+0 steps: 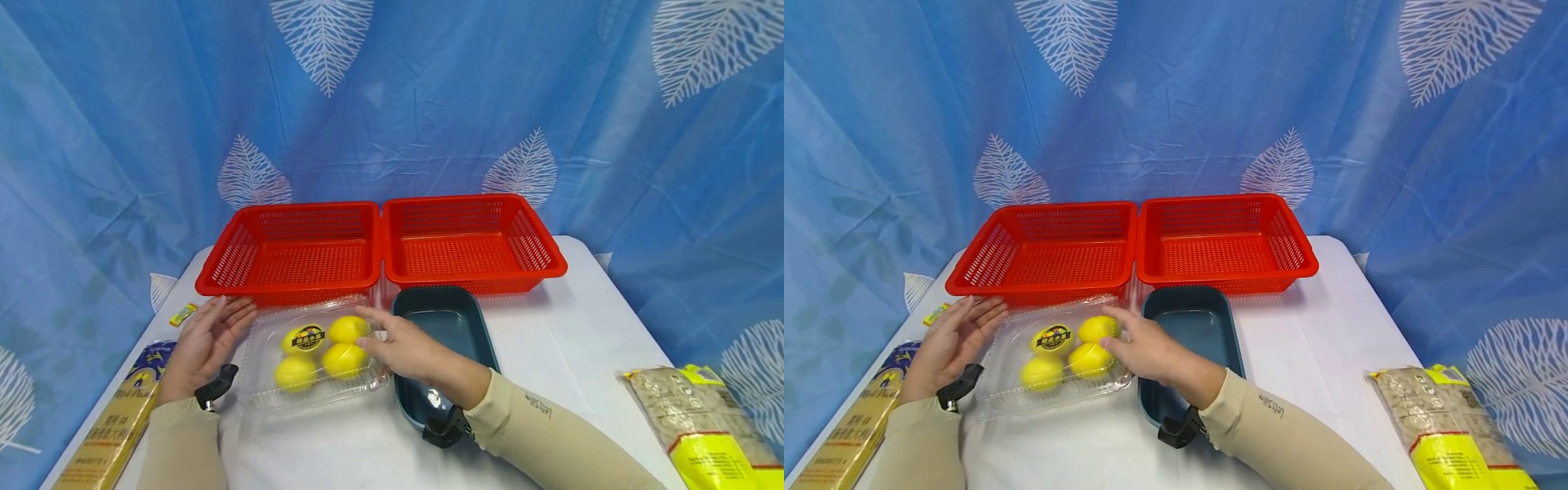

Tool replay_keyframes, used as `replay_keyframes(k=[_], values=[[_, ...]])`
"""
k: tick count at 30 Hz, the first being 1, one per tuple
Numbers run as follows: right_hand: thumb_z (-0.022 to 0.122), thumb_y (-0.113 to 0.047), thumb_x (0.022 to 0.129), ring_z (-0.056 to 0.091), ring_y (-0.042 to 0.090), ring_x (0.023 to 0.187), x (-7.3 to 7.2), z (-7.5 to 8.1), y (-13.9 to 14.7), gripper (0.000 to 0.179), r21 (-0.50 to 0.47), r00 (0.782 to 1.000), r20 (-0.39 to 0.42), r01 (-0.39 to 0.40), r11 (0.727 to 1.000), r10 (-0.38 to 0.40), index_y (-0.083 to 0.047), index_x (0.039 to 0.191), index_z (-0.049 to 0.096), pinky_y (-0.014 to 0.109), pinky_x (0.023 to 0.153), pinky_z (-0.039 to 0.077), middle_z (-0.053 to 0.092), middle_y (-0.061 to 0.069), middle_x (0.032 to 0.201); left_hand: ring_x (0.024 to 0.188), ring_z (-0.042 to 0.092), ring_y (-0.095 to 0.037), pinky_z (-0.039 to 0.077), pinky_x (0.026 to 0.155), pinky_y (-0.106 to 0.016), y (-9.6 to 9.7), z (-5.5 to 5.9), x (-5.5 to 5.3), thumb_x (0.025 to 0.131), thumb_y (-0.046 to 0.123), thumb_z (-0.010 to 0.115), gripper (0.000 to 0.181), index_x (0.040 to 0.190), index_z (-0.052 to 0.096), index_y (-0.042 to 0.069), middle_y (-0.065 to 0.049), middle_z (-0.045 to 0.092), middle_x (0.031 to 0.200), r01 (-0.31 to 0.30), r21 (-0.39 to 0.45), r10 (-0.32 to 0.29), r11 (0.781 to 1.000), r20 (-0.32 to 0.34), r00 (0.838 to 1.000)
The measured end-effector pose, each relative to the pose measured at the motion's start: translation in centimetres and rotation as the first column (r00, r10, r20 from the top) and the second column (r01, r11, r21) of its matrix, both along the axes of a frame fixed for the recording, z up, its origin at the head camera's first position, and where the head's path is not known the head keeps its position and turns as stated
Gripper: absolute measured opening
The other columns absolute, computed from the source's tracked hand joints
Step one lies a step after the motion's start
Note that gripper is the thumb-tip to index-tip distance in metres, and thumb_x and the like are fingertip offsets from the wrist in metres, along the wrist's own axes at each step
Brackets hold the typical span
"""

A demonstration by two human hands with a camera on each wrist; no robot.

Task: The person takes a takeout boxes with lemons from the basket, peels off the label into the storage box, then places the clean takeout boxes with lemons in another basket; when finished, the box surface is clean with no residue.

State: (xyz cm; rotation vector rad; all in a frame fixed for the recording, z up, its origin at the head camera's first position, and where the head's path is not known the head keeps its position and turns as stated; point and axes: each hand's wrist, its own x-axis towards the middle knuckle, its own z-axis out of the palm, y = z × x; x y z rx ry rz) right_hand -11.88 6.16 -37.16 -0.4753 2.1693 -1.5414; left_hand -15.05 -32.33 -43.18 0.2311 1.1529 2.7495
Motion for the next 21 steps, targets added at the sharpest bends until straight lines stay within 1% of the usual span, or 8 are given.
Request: replay_keyframes(k=[3, 5, 7, 9, 13, 16, 18, 21], values=[[0.068, -0.018, 0.104, 0.067, 0.025, 0.099, 0.1, 0.0, -0.1, 0.063, -0.01, 1.0, 0.026, -0.004, 1.0, 0.005, -0.026, 0.162, 0.044, 0.038, 0.072, 0.062, 0.044, 0.02, 0.157, 0.129, 0.061, -0.036, 0.045, 0.106, -0.046, -0.5, 0.5, 0.2, 0.115, 0.012, 0.041, 0.031, 0.143, 0.047, -0.001, -0.023, 0.062, 0.139, 0.021, -0.134, -0.021, 0.991, 0.004, 1.0], [0.068, -0.016, 0.104, 0.068, 0.025, 0.099, 0.2, 0.0, -0.2, 0.065, -0.014, 0.999, 0.041, -0.008, 1.0, 0.008, -0.026, 0.163, 0.042, 0.038, 0.072, 0.062, 0.041, 0.019, 0.16, 0.126, 0.064, -0.031, 0.049, 0.103, -0.043, -0.6, 0.8, 0.4, 0.115, 0.015, 0.044, 0.033, 0.143, 0.045, -0.002, -0.019, 0.064, 0.139, 0.023, -0.286, -0.02, 0.958, 0.013, 1.0], [0.068, -0.015, 0.105, 0.069, 0.027, 0.09, 0.2, -0.1, -0.3, 0.066, -0.022, 0.998, 0.057, -0.013, 1.0, 0.014, -0.026, 0.164, 0.04, 0.038, 0.072, 0.062, 0.037, 0.018, 0.163, 0.124, 0.066, -0.024, 0.051, 0.101, -0.037, -0.6, 1.1, 0.6, 0.115, 0.019, 0.045, 0.035, 0.144, 0.044, 0.0, -0.012, 0.065, 0.139, 0.035, -0.436, -0.034, 0.899, 0.012, 0.999], [0.067, -0.014, 0.104, 0.068, 0.027, 0.082, 0.3, -0.2, -0.3, 0.069, -0.024, 0.997, 0.068, -0.018, 1.0, 0.02, -0.026, 0.165, 0.038, 0.038, 0.072, 0.062, 0.033, 0.016, 0.166, 0.123, 0.066, -0.017, 0.052, 0.1, -0.032, -0.5, 1.4, 0.8, 0.115, 0.022, 0.045, 0.04, 0.15, 0.04, 0.002, -0.006, 0.064, 0.142, 0.047, -0.571, -0.056, 0.82, 0.002, 0.998], [0.068, -0.01, 0.104, 0.069, 0.028, 0.077, 0.3, -0.4, -0.4, 0.074, -0.041, 0.995, 0.095, -0.026, 0.999, 0.03, -0.024, 0.167, 0.033, 0.038, 0.072, 0.062, 0.026, 0.012, 0.17, 0.134, 0.055, -0.015, 0.048, 0.103, -0.028, -0.1, 1.8, 1.5, 0.115, 0.024, 0.043, 0.052, 0.164, 0.031, 0.014, -0.004, 0.05, 0.155, 0.07, -0.739, -0.124, 0.67, -0.019, 0.992], [0.068, -0.009, 0.103, 0.071, 0.029, 0.079, 0.4, -0.4, -0.5, 0.076, -0.049, 0.993, 0.11, -0.026, 0.998, 0.031, -0.023, 0.168, 0.03, 0.039, 0.072, 0.062, 0.024, 0.01, 0.171, 0.148, 0.036, -0.034, 0.042, 0.111, -0.051, 0.3, 2.0, 2.4, 0.112, 0.029, 0.048, 0.064, 0.17, 0.021, 0.027, -0.013, 0.03, 0.167, 0.076, -0.822, -0.144, 0.564, -0.007, 0.99], [0.068, -0.009, 0.103, 0.07, 0.029, 0.075, 0.4, -0.4, -0.5, 0.076, -0.043, 0.993, 0.114, -0.025, 0.999, 0.03, -0.023, 0.168, 0.03, 0.038, 0.072, 0.062, 0.024, 0.01, 0.171, 0.151, 0.022, -0.049, 0.032, 0.11, -0.069, 0.5, 2.0, 3.1, 0.109, 0.031, 0.053, 0.072, 0.17, 0.016, 0.033, -0.017, 0.016, 0.171, 0.081, -0.842, -0.149, 0.533, 0.001, 0.989], [0.069, -0.01, 0.103, 0.07, 0.029, 0.075, 0.4, -0.4, -0.6, 0.078, -0.041, 0.992, 0.124, -0.028, 0.999, 0.033, -0.023, 0.168, 0.029, 0.039, 0.073, 0.061, 0.025, 0.012, 0.17, 0.15, 0.011, -0.061, 0.022, 0.101, -0.085, 0.7, 1.7, 4.0, 0.106, 0.032, 0.059, 0.079, 0.17, 0.012, 0.039, -0.02, 0.003, 0.173, 0.09, -0.851, -0.155, 0.518, 0.01, 0.988]])
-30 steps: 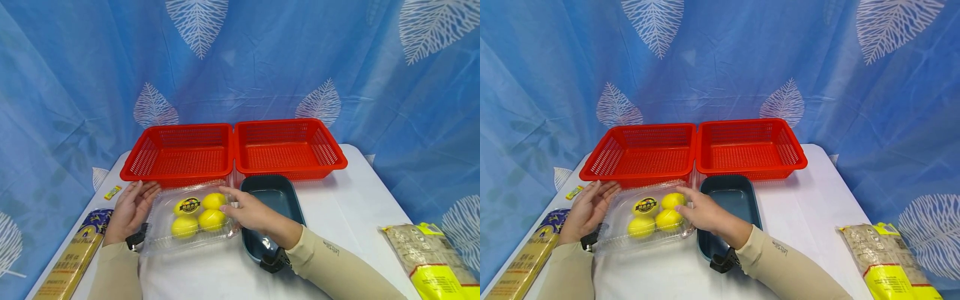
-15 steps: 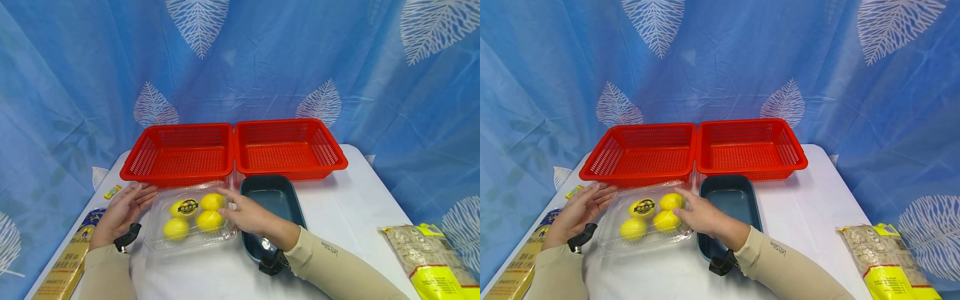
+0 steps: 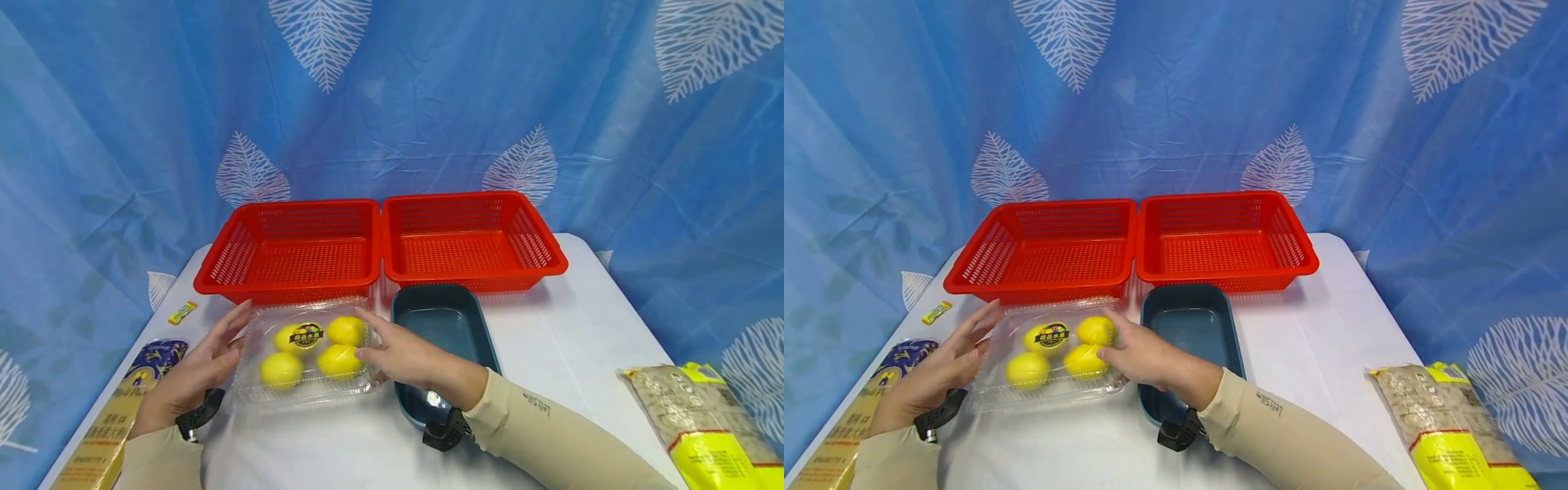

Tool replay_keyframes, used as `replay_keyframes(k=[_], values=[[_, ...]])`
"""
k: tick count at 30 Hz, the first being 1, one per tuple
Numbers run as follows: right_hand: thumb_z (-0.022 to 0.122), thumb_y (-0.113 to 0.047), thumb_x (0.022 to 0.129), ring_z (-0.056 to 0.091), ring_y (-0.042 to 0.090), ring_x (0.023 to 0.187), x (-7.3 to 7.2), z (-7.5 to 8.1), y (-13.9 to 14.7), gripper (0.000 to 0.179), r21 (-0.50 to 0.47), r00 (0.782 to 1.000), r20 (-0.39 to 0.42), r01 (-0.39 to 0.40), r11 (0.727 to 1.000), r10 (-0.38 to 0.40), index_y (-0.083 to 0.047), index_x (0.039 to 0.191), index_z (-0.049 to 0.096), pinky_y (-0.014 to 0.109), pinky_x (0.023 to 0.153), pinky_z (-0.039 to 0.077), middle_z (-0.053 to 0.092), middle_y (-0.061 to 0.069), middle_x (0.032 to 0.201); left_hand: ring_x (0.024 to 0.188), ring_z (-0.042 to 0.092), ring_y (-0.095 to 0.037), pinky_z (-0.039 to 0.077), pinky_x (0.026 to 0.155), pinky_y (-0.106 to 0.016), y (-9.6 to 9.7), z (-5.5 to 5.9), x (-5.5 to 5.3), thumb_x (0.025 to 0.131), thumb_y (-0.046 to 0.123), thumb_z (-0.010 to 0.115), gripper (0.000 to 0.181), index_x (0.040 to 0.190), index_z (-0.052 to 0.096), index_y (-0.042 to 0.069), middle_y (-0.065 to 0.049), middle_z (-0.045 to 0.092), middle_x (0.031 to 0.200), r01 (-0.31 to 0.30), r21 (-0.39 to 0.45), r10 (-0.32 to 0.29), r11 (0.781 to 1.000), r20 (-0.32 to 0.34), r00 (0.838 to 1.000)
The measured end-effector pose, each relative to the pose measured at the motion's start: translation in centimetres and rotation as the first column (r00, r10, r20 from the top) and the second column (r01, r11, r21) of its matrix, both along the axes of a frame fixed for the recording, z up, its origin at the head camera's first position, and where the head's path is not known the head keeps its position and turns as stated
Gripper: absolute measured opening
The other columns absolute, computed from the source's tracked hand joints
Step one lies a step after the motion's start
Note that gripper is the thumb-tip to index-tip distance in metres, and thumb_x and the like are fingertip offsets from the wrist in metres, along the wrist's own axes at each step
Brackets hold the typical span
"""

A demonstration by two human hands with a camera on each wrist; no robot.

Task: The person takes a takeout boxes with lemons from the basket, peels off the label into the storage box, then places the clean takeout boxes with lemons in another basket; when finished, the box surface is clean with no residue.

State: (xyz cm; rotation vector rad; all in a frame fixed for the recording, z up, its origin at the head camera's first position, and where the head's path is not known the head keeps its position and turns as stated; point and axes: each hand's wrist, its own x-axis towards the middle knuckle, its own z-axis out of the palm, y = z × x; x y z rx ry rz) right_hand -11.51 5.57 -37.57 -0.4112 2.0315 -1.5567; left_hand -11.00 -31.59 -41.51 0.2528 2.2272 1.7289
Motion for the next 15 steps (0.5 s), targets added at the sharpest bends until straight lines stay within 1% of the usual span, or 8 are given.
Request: replay_keyframes(k=[1, 3, 5, 7, 9, 12, 14, 15], values=[[0.069, -0.011, 0.103, 0.07, 0.029, 0.075, -0.02, 0.02, -0.02, 0.078, 0.0, 1.0, 0.002, -0.001, 1.0, 0.001, -0.023, 0.168, 0.028, 0.039, 0.073, 0.061, 0.026, 0.013, 0.169, 0.15, 0.008, -0.062, 0.02, 0.101, -0.085, 0.04, -0.11, 0.19, 0.106, 0.03, 0.06, 0.081, 0.17, 0.011, 0.038, -0.021, 0.001, 0.173, 0.013, 0.018, -0.013, 1.0, -0.006, 1.0], [0.07, -0.011, 0.103, 0.07, 0.028, 0.075, -0.06, 0.05, -0.04, 0.079, 0.003, 1.0, 0.001, -0.003, 1.0, 0.003, -0.023, 0.168, 0.027, 0.039, 0.074, 0.061, 0.027, 0.014, 0.168, 0.15, 0.007, -0.062, 0.021, 0.103, -0.082, 0.15, -0.37, 0.39, 0.105, 0.025, 0.061, 0.085, 0.171, 0.008, 0.035, -0.022, 0.0, 0.173, 0.048, 0.037, -0.047, 0.998, -0.027, 0.999], [0.07, -0.012, 0.102, 0.07, 0.028, 0.077, -0.08, 0.09, -0.04, 0.08, 0.009, 1.0, 0.0, -0.002, 1.0, 0.002, -0.025, 0.168, 0.027, 0.039, 0.076, 0.061, 0.03, 0.016, 0.166, 0.15, 0.007, -0.061, 0.024, 0.108, -0.073, 0.27, -0.58, 0.39, 0.104, 0.019, 0.062, 0.088, 0.171, 0.007, 0.03, -0.021, 0.0, 0.173, 0.088, 0.052, -0.085, 0.995, -0.058, 0.995], [0.071, -0.013, 0.102, 0.07, 0.028, 0.078, -0.08, 0.11, -0.05, 0.081, 0.017, 1.0, -0.005, -0.002, 1.0, 0.002, -0.026, 0.169, 0.026, 0.039, 0.077, 0.06, 0.031, 0.016, 0.165, 0.151, 0.004, -0.06, 0.026, 0.11, -0.064, 0.33, -0.71, 0.33, 0.102, 0.015, 0.064, 0.091, 0.171, 0.007, 0.028, -0.02, -0.001, 0.173, 0.115, 0.04, -0.111, 0.993, -0.083, 0.99], [0.071, -0.013, 0.102, 0.069, 0.028, 0.081, -0.04, 0.09, -0.07, 0.082, 0.027, 1.0, -0.011, -0.001, 1.0, 0.001, -0.027, 0.169, 0.026, 0.039, 0.077, 0.06, 0.033, 0.016, 0.164, 0.152, -0.002, -0.057, 0.021, 0.114, -0.061, 0.35, -0.78, 0.33, 0.1, 0.012, 0.066, 0.094, 0.171, 0.008, 0.027, -0.018, -0.003, 0.174, 0.126, 0.025, -0.123, 0.992, -0.087, 0.989], [0.072, -0.014, 0.101, 0.068, 0.029, 0.088, 0.02, -0.04, -0.12, 0.083, 0.039, 1.0, -0.024, 0.001, 0.999, 0.0, -0.028, 0.169, 0.026, 0.039, 0.077, 0.06, 0.036, 0.016, 0.162, 0.154, -0.009, -0.051, 0.021, 0.12, -0.039, 0.38, -0.75, 0.33, 0.096, 0.01, 0.071, 0.098, 0.171, 0.01, 0.025, -0.016, -0.004, 0.174, 0.131, 0.004, -0.13, 0.991, -0.083, 0.988], [0.072, -0.014, 0.101, 0.068, 0.03, 0.092, 0.06, -0.13, -0.17, 0.083, 0.035, 1.0, -0.025, 0.004, 0.999, -0.003, -0.028, 0.168, 0.026, 0.04, 0.077, 0.059, 0.038, 0.017, 0.16, 0.154, -0.012, -0.048, 0.023, 0.118, -0.023, 0.42, -0.72, 0.34, 0.094, 0.009, 0.072, 0.101, 0.171, 0.01, 0.022, -0.015, -0.004, 0.175, 0.139, 0.012, -0.137, 0.99, -0.087, 0.987], [0.072, -0.013, 0.101, 0.068, 0.029, 0.095, 0.07, -0.18, -0.2, 0.083, 0.03, 1.0, -0.023, 0.006, 1.0, -0.005, -0.028, 0.169, 0.025, 0.04, 0.076, 0.059, 0.038, 0.016, 0.161, 0.155, -0.012, -0.047, 0.024, 0.112, -0.014, 0.44, -0.69, 0.35, 0.093, 0.008, 0.073, 0.102, 0.171, 0.009, 0.022, -0.014, -0.004, 0.175, 0.142, 0.014, -0.14, 0.99, -0.089, 0.986]])
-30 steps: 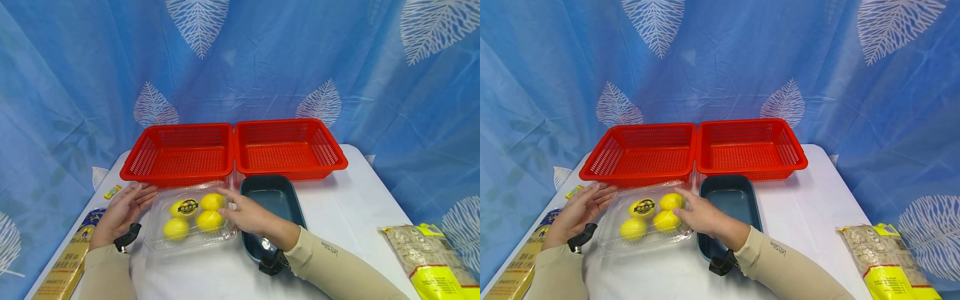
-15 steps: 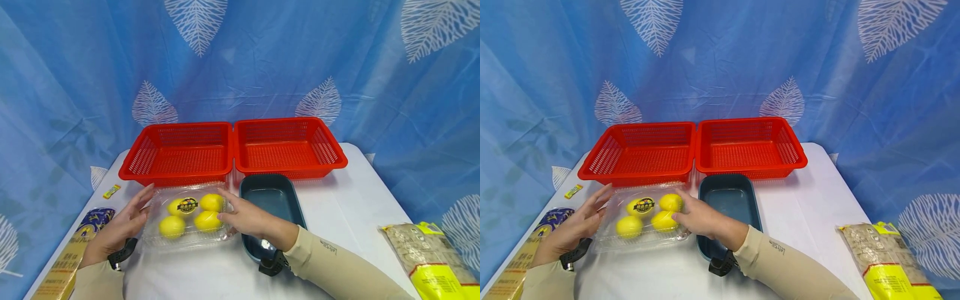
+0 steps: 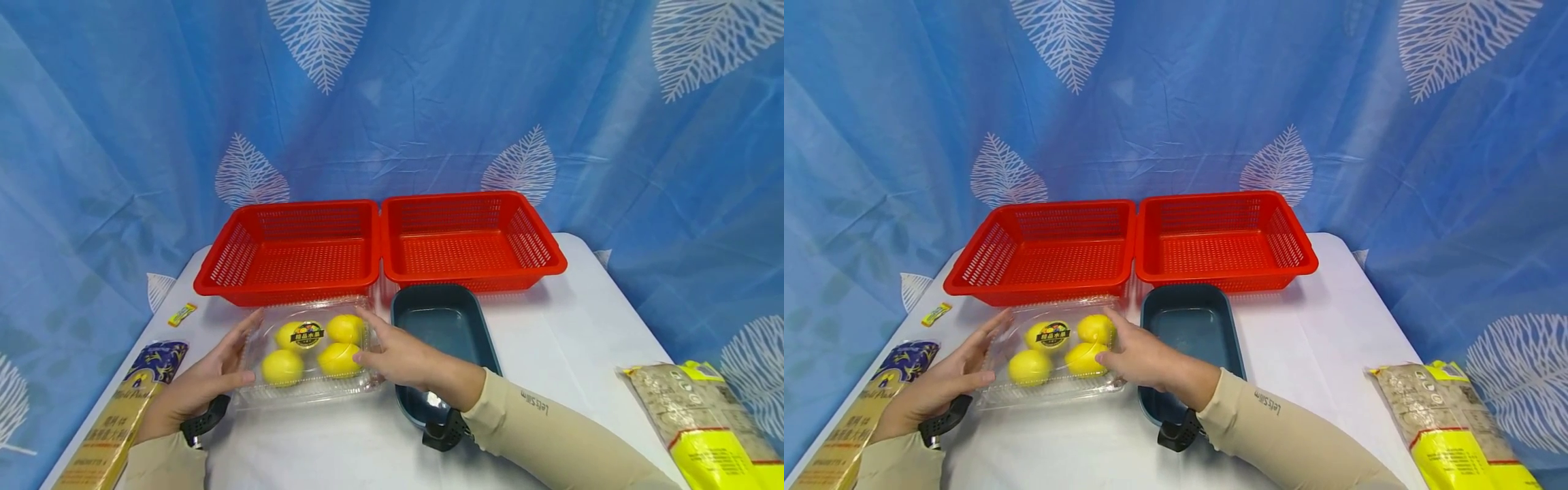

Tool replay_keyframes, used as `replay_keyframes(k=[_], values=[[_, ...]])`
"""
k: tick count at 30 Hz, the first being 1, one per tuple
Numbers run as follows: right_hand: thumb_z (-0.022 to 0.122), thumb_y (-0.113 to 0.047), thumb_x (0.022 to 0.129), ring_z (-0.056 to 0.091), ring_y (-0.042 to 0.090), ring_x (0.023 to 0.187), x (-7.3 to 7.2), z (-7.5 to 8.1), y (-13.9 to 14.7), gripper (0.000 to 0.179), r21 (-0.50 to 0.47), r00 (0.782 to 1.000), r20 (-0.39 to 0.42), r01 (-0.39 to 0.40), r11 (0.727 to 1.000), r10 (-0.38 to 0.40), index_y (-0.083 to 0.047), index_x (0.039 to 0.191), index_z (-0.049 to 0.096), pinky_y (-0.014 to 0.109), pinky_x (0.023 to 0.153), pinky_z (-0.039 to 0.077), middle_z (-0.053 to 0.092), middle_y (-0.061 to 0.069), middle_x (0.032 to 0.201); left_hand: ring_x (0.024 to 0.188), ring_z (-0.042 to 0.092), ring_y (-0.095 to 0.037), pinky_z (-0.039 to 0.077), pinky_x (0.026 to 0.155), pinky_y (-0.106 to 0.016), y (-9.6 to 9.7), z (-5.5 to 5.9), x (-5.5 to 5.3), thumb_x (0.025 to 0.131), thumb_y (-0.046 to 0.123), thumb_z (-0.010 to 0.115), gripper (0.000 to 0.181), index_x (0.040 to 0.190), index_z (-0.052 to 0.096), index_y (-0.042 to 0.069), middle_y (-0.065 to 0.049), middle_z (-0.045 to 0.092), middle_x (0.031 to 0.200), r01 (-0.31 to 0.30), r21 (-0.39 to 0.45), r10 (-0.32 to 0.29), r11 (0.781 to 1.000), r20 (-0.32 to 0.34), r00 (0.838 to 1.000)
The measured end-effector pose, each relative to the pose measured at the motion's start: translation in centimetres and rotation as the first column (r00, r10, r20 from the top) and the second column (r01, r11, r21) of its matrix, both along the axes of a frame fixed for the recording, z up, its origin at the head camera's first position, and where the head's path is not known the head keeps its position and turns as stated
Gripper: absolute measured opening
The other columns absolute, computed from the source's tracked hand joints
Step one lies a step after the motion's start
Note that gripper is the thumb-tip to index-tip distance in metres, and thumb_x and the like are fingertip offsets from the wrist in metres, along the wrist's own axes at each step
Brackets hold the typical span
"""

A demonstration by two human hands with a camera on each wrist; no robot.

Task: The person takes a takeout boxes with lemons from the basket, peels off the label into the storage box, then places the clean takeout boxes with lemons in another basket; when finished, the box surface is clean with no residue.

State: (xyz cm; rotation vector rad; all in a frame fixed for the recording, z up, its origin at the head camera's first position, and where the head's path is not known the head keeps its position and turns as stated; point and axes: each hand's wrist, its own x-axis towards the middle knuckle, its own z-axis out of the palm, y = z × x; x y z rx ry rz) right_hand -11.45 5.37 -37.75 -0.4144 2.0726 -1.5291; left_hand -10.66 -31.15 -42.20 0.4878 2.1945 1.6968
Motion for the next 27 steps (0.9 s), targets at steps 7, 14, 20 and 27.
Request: replay_keyframes(k=[7, 14, 20, 27], values=[[0.072, -0.015, 0.102, 0.065, 0.027, 0.103, 0.0, -0.2, -0.2, 0.084, 0.012, 1.0, -0.009, -0.01, 1.0, 0.01, -0.03, 0.169, 0.025, 0.042, 0.079, 0.059, 0.041, 0.017, 0.158, 0.154, -0.012, -0.049, 0.019, 0.121, -0.027, 0.0, 0.1, 0.4, 0.092, 0.007, 0.075, 0.105, 0.171, 0.008, 0.02, -0.018, -0.004, 0.174, -0.005, -0.007, 0.005, 1.0, 0.006, 1.0], [0.073, -0.023, 0.101, 0.059, 0.032, 0.125, 0.3, 0.2, 0.1, 0.085, 0.114, 0.993, -0.099, -0.044, 0.993, 0.056, -0.026, 0.169, 0.023, 0.048, 0.096, 0.055, 0.038, 0.011, 0.163, 0.154, -0.008, -0.051, 0.007, 0.121, -0.061, -0.1, 0.0, 0.3, 0.092, 0.005, 0.075, 0.104, 0.171, 0.01, 0.022, -0.021, 0.0, 0.174, -0.008, -0.025, 0.009, 1.0, 0.021, 1.0], [0.074, -0.029, 0.099, 0.055, 0.041, 0.133, 0.4, 1.2, 0.8, 0.084, 0.195, 0.978, -0.182, -0.068, 0.978, 0.104, -0.016, 0.168, 0.028, 0.057, 0.105, 0.048, 0.034, 0.012, 0.167, 0.154, -0.007, -0.051, 0.026, 0.112, -0.016, 0.0, 0.0, 0.0, 0.093, 0.005, 0.075, 0.102, 0.171, 0.012, 0.021, -0.022, 0.004, 0.173, 0.009, -0.005, -0.009, 1.0, 0.0, 1.0], [0.075, -0.034, 0.098, 0.057, 0.037, 0.132, 0.3, 2.9, 1.6, 0.081, 0.258, 0.95, -0.253, -0.115, 0.959, 0.182, -0.013, 0.166, 0.035, 0.054, 0.105, 0.049, 0.04, 0.01, 0.164, 0.154, -0.008, -0.05, 0.026, 0.105, -0.006, 0.1, 0.0, 0.0, 0.092, 0.0, 0.074, 0.101, 0.171, 0.014, 0.017, -0.023, 0.007, 0.172, 0.021, 0.034, -0.02, 0.999, -0.025, 0.999]])
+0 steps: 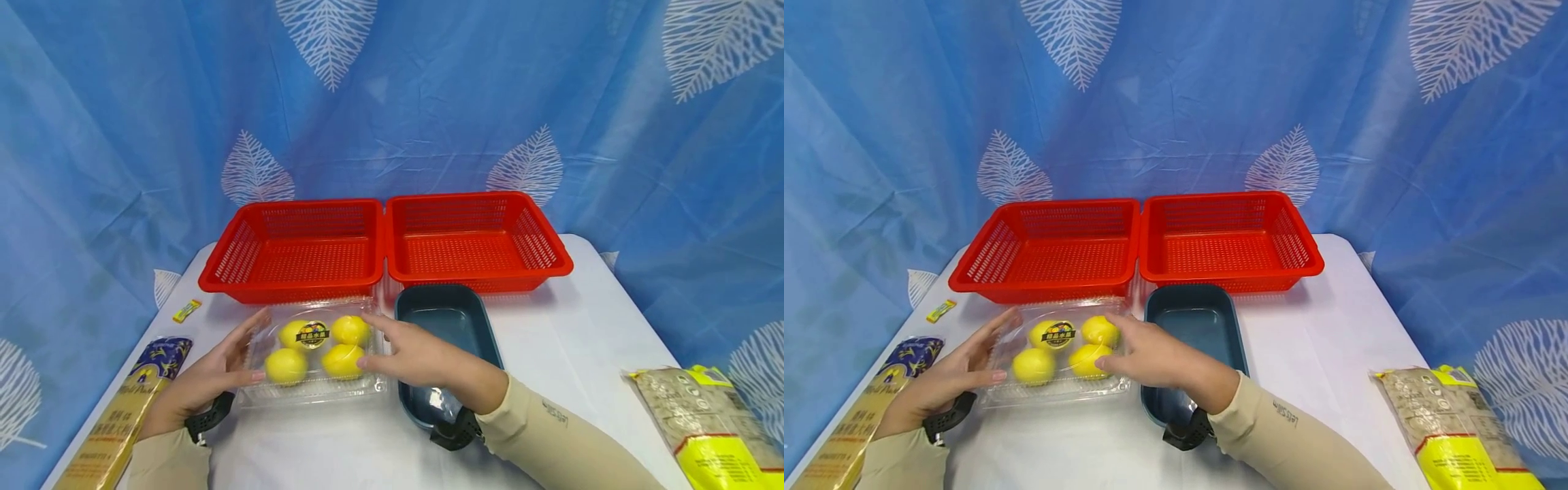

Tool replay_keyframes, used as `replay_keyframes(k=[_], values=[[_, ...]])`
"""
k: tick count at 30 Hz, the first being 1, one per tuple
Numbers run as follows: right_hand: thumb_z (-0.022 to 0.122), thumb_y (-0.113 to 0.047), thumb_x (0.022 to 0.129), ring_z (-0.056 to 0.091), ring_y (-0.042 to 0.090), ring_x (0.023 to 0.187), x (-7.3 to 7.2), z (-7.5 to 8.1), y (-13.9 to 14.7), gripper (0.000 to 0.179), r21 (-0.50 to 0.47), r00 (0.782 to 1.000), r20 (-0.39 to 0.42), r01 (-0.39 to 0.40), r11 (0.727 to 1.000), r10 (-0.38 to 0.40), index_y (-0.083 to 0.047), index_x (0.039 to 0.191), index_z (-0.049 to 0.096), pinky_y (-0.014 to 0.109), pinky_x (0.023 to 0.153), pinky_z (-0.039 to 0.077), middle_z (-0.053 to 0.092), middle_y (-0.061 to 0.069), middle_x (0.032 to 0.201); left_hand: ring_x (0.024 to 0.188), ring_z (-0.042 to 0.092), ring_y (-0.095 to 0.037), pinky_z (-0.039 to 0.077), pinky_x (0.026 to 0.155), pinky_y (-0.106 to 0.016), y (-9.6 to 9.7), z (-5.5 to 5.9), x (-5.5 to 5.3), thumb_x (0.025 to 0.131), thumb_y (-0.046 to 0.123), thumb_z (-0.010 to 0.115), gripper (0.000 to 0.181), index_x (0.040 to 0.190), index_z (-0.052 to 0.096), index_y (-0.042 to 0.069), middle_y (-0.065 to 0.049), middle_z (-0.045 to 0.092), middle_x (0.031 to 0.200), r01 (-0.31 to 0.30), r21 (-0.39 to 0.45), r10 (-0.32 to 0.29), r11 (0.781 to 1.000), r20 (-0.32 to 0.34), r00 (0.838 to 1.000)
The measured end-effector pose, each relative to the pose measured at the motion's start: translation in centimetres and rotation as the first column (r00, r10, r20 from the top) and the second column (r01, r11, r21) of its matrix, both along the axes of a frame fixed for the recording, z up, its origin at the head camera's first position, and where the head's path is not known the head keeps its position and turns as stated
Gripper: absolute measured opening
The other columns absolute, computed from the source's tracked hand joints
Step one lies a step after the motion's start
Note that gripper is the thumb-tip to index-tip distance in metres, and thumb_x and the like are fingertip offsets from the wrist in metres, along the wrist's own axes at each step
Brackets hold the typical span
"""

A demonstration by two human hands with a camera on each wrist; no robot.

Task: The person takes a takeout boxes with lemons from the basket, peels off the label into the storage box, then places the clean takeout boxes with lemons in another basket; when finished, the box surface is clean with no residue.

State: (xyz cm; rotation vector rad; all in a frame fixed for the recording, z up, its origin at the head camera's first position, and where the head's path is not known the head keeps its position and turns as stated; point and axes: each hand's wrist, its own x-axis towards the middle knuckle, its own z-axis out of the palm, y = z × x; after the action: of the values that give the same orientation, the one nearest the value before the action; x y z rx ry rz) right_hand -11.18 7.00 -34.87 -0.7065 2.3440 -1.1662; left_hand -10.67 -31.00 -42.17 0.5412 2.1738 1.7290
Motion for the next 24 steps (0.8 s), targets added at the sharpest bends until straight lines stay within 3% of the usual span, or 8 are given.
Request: replay_keyframes(k=[5, 12, 16, 18, 19, 22, 24], values=[[0.073, -0.033, 0.1, 0.055, 0.031, 0.135, -0.5, 1.3, 0.3, 0.076, 0.004, 0.996, -0.081, -0.04, 0.999, 0.04, -0.013, 0.164, 0.038, 0.048, 0.104, 0.051, 0.041, 0.006, 0.164, 0.154, -0.007, -0.049, 0.025, 0.105, -0.006, 0.3, 0.2, 0.0, 0.091, 0.0, 0.075, 0.101, 0.17, 0.015, 0.015, -0.025, 0.007, 0.171, -0.012, 0.001, 0.012, 1.0, -0.007, 1.0], [0.074, -0.024, 0.101, 0.049, 0.025, 0.141, -1.2, 1.7, -1.0, 0.069, 0.04, 0.968, -0.236, -0.083, 0.996, 0.09, -0.01, 0.161, 0.044, 0.047, 0.115, 0.04, 0.049, 0.007, 0.158, 0.154, -0.005, -0.052, 0.027, 0.102, -0.006, 0.4, 0.6, 0.2, 0.091, 0.003, 0.077, 0.102, 0.171, 0.015, 0.017, -0.025, 0.008, 0.171, -0.028, -0.041, 0.028, 0.999, 0.007, 1.0], [0.075, -0.024, 0.1, 0.054, 0.026, 0.135, -1.7, 2.0, -2.4, 0.064, 0.081, 0.965, -0.245, -0.08, 0.993, 0.098, -0.013, 0.158, 0.049, 0.044, 0.111, 0.045, 0.054, 0.005, 0.152, 0.154, -0.002, -0.053, 0.023, 0.119, -0.03, 0.4, 0.9, 0.3, 0.091, 0.006, 0.078, 0.103, 0.171, 0.014, 0.019, -0.024, 0.008, 0.172, -0.037, -0.082, 0.039, 0.996, 0.018, 0.999], [0.074, -0.024, 0.1, 0.057, 0.025, 0.13, -2.0, 2.2, -3.3, 0.061, 0.098, 0.965, -0.243, -0.076, 0.992, 0.098, -0.013, 0.156, 0.052, 0.043, 0.107, 0.048, 0.057, 0.004, 0.149, 0.153, -0.002, -0.054, 0.023, 0.119, -0.032, 0.4, 0.9, 0.4, 0.091, 0.006, 0.078, 0.104, 0.171, 0.013, 0.019, -0.024, 0.007, 0.172, -0.037, -0.086, 0.038, 0.996, 0.016, 0.999], [0.074, -0.024, 0.101, 0.057, 0.024, 0.129, -2.1, 2.4, -3.7, 0.06, 0.105, 0.965, -0.242, -0.078, 0.991, 0.102, -0.013, 0.156, 0.052, 0.042, 0.106, 0.049, 0.058, 0.004, 0.147, 0.153, -0.002, -0.054, 0.024, 0.119, -0.031, 0.4, 0.9, 0.4, 0.091, 0.006, 0.078, 0.104, 0.171, 0.013, 0.018, -0.024, 0.007, 0.172, -0.036, -0.082, 0.037, 0.996, 0.016, 0.999], [0.073, -0.025, 0.101, 0.058, 0.022, 0.127, -2.6, 2.5, -4.8, 0.057, 0.123, 0.962, -0.248, -0.086, 0.989, 0.114, -0.01, 0.153, 0.055, 0.037, 0.104, 0.05, 0.06, 0.004, 0.144, 0.153, -0.004, -0.054, 0.028, 0.107, -0.011, 0.5, 0.9, 0.4, 0.091, 0.004, 0.078, 0.103, 0.171, 0.013, 0.016, -0.025, 0.006, 0.172, -0.03, -0.059, 0.031, 0.998, 0.012, 0.999], [0.073, -0.024, 0.102, 0.059, 0.022, 0.123, -2.9, 2.6, -5.6, 0.051, 0.128, 0.958, -0.258, -0.096, 0.987, 0.127, -0.008, 0.149, 0.059, 0.033, 0.102, 0.05, 0.063, 0.004, 0.139, 0.153, -0.005, -0.053, 0.028, 0.102, -0.006, 0.6, 0.9, 0.4, 0.091, 0.004, 0.078, 0.103, 0.171, 0.013, 0.015, -0.025, 0.005, 0.172, -0.026, -0.048, 0.026, 0.999, 0.011, 1.0]])
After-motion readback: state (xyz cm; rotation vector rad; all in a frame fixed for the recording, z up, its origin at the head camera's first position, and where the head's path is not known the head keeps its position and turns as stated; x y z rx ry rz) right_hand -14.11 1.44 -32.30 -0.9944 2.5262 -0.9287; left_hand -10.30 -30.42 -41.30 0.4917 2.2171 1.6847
